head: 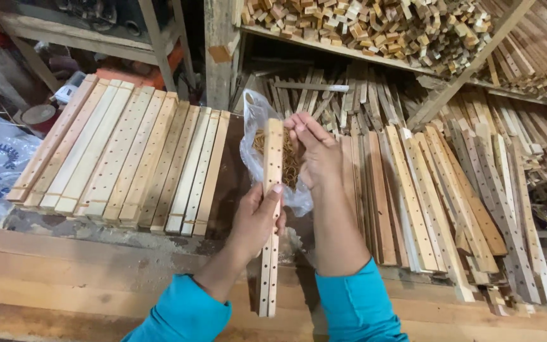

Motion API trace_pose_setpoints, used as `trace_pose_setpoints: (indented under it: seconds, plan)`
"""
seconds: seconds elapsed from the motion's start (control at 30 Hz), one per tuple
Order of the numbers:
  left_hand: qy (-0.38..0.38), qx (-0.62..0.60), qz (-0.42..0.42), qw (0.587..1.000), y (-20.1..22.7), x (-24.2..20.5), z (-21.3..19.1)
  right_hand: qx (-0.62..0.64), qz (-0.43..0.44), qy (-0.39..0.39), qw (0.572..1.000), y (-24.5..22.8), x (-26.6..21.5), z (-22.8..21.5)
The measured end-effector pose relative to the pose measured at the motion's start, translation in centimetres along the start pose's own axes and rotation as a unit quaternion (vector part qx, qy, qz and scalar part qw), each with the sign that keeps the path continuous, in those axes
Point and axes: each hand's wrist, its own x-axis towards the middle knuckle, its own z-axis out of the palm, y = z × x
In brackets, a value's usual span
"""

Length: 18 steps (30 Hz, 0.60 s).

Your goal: Sorting and inspecting wooden slats with pre-drilled holes on a workshop workbench

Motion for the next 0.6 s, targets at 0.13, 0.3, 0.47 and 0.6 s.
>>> trace_pose_setpoints:
  seconds: [0.13,0.3,0.47,0.6]
  plan:
    - [-0.003,-0.014,0.016,1.000,-0.9,-0.2,0.3,-0.117,0.063,-0.063,0.989,-1.1,2.4,-1.2]
    - [-0.011,-0.022,0.018,1.000,-0.3,0.1,0.4,-0.055,0.026,-0.093,0.994,-1.2,3.4,-1.3]
    - [-0.024,-0.004,0.015,1.000,-0.5,0.0,0.4,-0.206,0.000,-0.048,0.977,-0.5,3.6,-2.6]
    - [-0.038,0.000,0.003,0.999,-0.6,0.0,0.5,-0.280,0.042,-0.124,0.951,-2.7,2.8,-1.2]
